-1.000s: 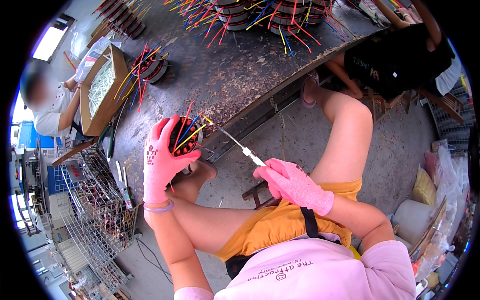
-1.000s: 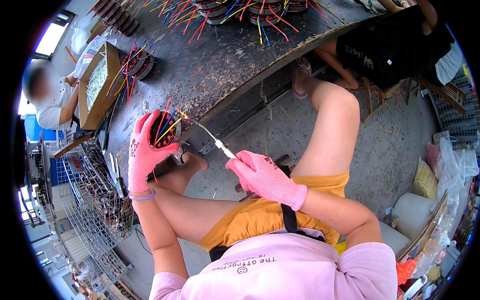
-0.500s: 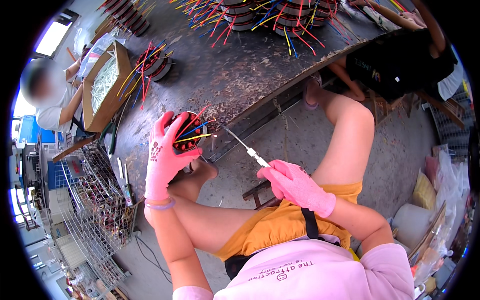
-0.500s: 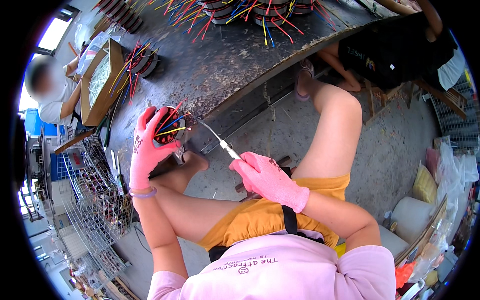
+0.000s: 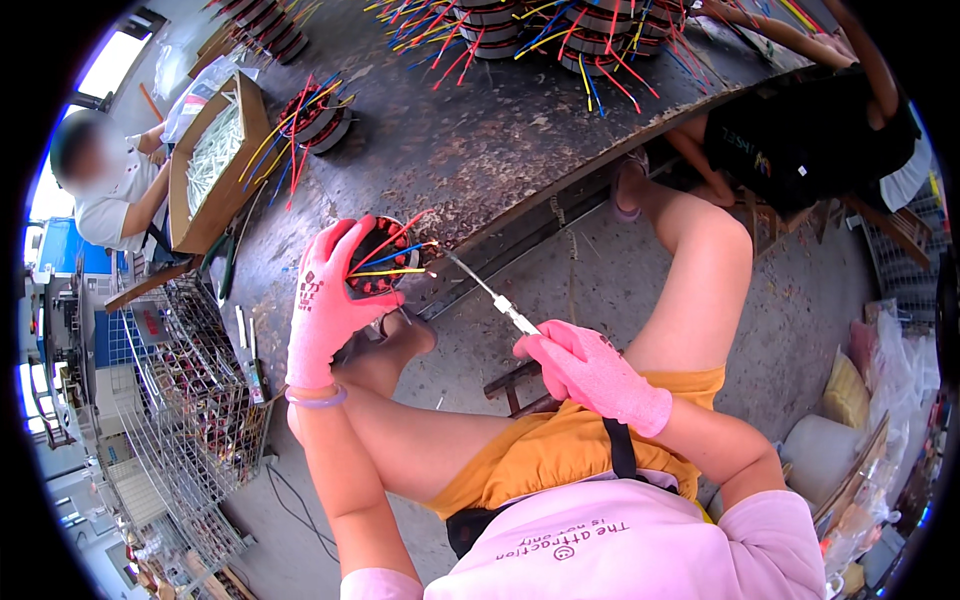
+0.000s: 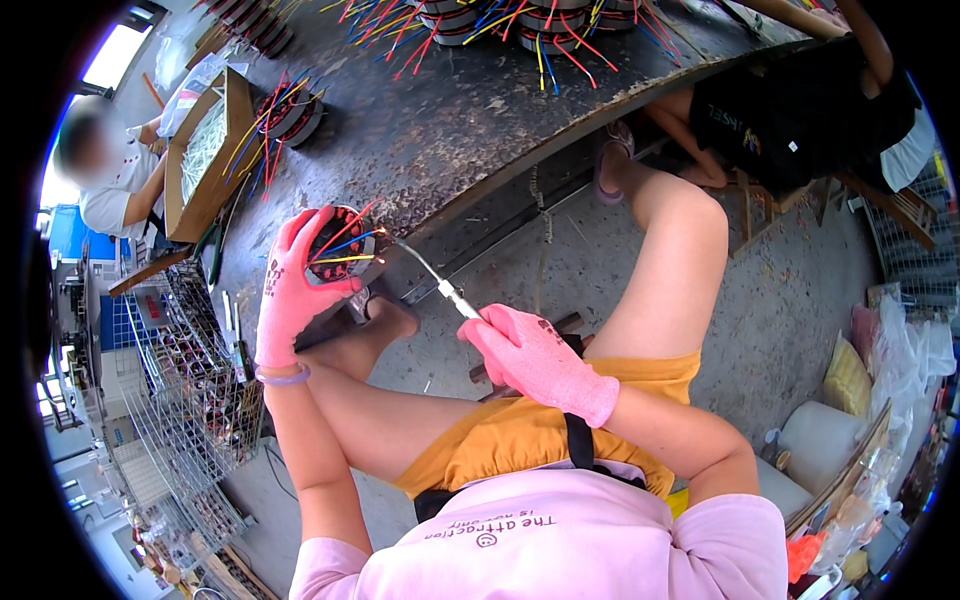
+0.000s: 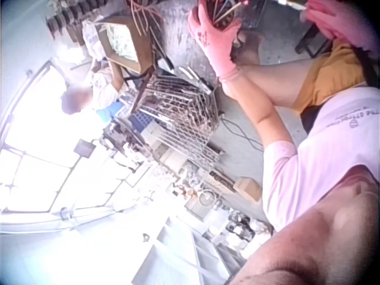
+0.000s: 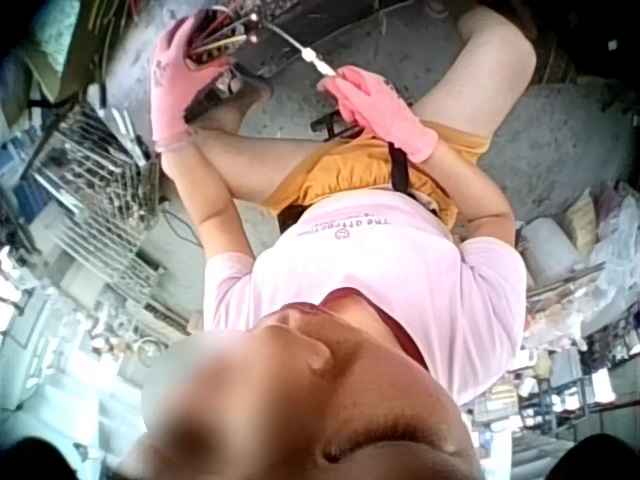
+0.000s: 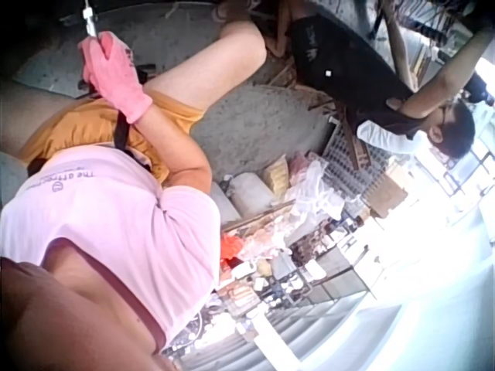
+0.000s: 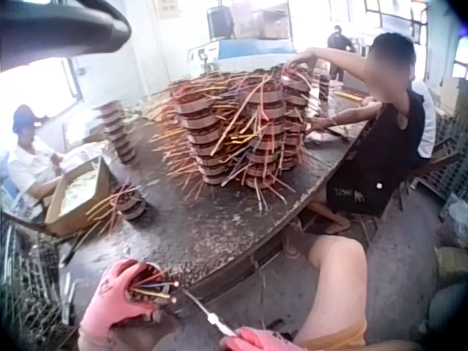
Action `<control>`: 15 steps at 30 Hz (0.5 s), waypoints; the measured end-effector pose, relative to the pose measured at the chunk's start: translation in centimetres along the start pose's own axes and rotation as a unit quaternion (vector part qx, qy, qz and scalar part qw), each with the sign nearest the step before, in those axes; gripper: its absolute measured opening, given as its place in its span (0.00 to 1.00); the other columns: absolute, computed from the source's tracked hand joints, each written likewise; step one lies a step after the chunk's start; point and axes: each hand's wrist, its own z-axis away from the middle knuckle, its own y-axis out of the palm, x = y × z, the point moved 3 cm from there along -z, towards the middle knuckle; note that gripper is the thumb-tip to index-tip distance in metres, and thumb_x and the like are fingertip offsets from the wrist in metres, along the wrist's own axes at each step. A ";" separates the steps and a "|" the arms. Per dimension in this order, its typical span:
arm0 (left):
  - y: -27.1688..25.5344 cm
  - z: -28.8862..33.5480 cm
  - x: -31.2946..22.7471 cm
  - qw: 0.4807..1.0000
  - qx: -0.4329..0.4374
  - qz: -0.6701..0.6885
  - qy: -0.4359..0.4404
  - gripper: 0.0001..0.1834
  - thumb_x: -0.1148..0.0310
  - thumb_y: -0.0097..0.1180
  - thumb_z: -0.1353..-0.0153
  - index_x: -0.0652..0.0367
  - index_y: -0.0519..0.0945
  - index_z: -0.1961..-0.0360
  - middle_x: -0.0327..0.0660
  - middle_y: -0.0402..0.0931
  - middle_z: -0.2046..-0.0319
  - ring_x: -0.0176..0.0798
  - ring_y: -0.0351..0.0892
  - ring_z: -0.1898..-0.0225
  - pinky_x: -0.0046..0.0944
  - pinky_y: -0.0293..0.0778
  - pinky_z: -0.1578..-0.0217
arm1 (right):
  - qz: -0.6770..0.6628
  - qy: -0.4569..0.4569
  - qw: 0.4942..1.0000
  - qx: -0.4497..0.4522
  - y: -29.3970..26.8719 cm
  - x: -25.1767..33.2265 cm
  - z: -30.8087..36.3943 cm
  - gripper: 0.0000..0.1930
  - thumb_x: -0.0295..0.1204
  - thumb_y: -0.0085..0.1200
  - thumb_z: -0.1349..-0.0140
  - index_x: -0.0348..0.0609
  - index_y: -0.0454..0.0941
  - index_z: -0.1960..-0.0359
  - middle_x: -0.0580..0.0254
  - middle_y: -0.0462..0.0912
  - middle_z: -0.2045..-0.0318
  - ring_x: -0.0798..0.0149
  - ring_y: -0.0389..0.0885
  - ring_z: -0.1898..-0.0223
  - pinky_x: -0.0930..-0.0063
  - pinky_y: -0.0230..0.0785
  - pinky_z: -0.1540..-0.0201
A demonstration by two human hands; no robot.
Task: The person uses a soldering iron to apply solder to wires connected to motor stators, handling them one at a time and moving finished ones to a pile.
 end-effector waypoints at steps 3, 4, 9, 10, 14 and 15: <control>0.0 0.1 0.0 1.000 -0.002 0.001 0.004 0.50 0.69 0.76 0.70 0.56 0.73 0.37 0.50 0.70 0.40 0.57 0.69 0.39 0.49 0.67 0.39 | -0.007 0.002 1.000 0.005 0.0 0.1 0.0 0.17 0.40 0.45 0.28 0.36 0.77 0.58 0.67 0.70 0.83 0.76 0.66 0.82 0.77 0.60 0.78; 0.0 0.1 0.1 1.000 -0.004 -0.002 0.007 0.50 0.69 0.76 0.70 0.56 0.73 0.37 0.50 0.70 0.40 0.57 0.69 0.39 0.49 0.67 0.39 | -0.004 0.006 1.000 0.004 0.0 0.1 0.0 0.17 0.40 0.46 0.28 0.36 0.77 0.58 0.67 0.70 0.83 0.76 0.66 0.82 0.77 0.60 0.78; 0.0 0.1 0.0 1.000 -0.003 -0.004 0.006 0.50 0.69 0.76 0.69 0.56 0.73 0.37 0.50 0.70 0.40 0.57 0.69 0.39 0.49 0.66 0.38 | -0.007 0.012 1.000 0.000 0.0 0.0 0.1 0.17 0.39 0.46 0.28 0.36 0.77 0.58 0.68 0.70 0.83 0.77 0.66 0.82 0.78 0.60 0.78; 0.0 0.1 0.0 1.000 -0.001 -0.002 0.007 0.49 0.69 0.76 0.69 0.56 0.72 0.37 0.50 0.70 0.40 0.57 0.69 0.39 0.49 0.66 0.38 | -0.002 0.008 1.000 0.002 0.0 0.0 0.1 0.16 0.39 0.46 0.28 0.36 0.77 0.58 0.68 0.70 0.83 0.77 0.66 0.82 0.78 0.60 0.77; 0.0 0.0 0.0 1.000 0.003 -0.001 0.013 0.49 0.70 0.76 0.69 0.57 0.72 0.37 0.50 0.69 0.39 0.57 0.68 0.38 0.49 0.66 0.37 | -0.004 -0.011 1.000 0.001 0.1 -0.7 -0.3 0.16 0.41 0.46 0.28 0.39 0.77 0.56 0.70 0.70 0.84 0.79 0.61 0.86 0.80 0.53 0.82; 0.0 0.0 0.0 1.000 0.003 -0.003 0.015 0.49 0.70 0.76 0.69 0.57 0.73 0.37 0.50 0.69 0.39 0.57 0.68 0.38 0.49 0.65 0.37 | -0.011 -0.017 1.000 -0.001 0.1 -0.9 -0.4 0.17 0.42 0.46 0.28 0.40 0.77 0.55 0.71 0.70 0.84 0.80 0.58 0.88 0.81 0.50 0.84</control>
